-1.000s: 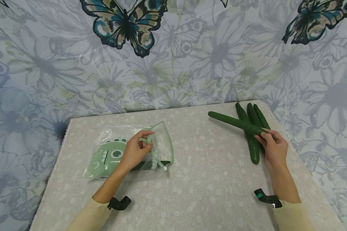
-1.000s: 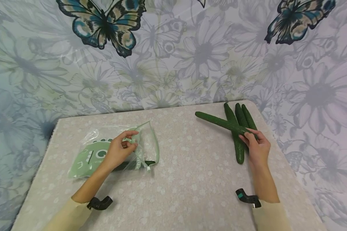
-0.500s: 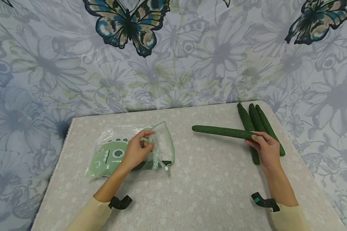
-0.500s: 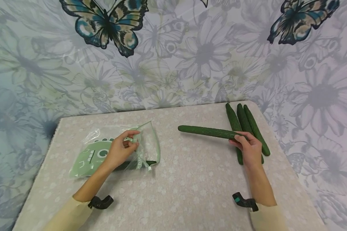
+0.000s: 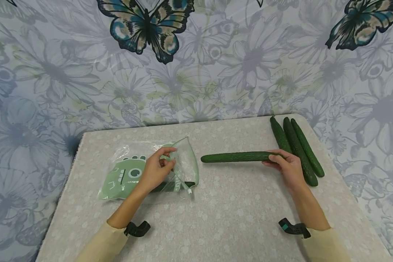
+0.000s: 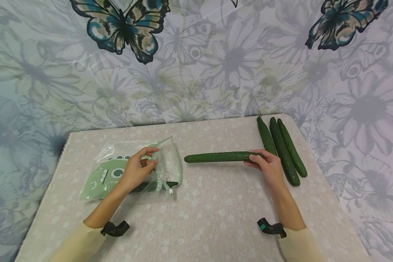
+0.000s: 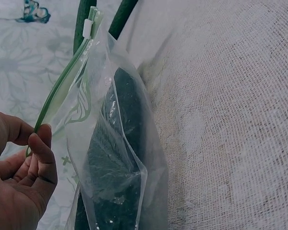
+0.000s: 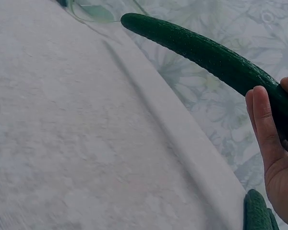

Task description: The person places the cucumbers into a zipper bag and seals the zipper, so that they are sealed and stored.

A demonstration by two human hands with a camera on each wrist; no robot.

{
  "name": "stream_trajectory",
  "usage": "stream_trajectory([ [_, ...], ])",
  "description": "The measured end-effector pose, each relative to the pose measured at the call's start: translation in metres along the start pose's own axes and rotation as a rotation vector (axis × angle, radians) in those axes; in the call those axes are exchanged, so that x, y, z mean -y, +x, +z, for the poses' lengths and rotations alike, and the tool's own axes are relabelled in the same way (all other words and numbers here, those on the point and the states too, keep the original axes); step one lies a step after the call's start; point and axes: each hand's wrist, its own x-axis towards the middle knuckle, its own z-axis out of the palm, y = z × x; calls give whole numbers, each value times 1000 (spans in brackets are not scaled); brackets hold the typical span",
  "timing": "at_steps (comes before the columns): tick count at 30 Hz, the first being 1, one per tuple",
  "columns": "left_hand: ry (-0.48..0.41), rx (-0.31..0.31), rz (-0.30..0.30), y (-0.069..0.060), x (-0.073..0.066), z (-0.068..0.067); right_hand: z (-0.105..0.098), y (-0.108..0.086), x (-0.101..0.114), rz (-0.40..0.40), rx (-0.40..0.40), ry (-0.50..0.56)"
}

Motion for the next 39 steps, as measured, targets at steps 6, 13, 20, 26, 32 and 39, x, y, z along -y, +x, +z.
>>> stream_trajectory([
  [6, -19, -3, -5, -1, 0, 1, 16, 0, -11, 33, 40, 12],
  [13, -34, -9, -4, 0, 0, 1, 34, 2, -19, 50, 91, -12],
  [20, -34, -8, -4, 0, 0, 1, 52, 4, -25, 72, 103, -74],
  [26, -43, -10, 4, 0, 0, 1, 68, 5, -30, 106, 135, -93],
  [32, -49, -8, 9, 0, -2, 0, 85, 7, -35, 152, 172, -89],
  [39, -89, -25, 31, 2, -4, 2, 102, 8, -37, 214, 189, -46],
])
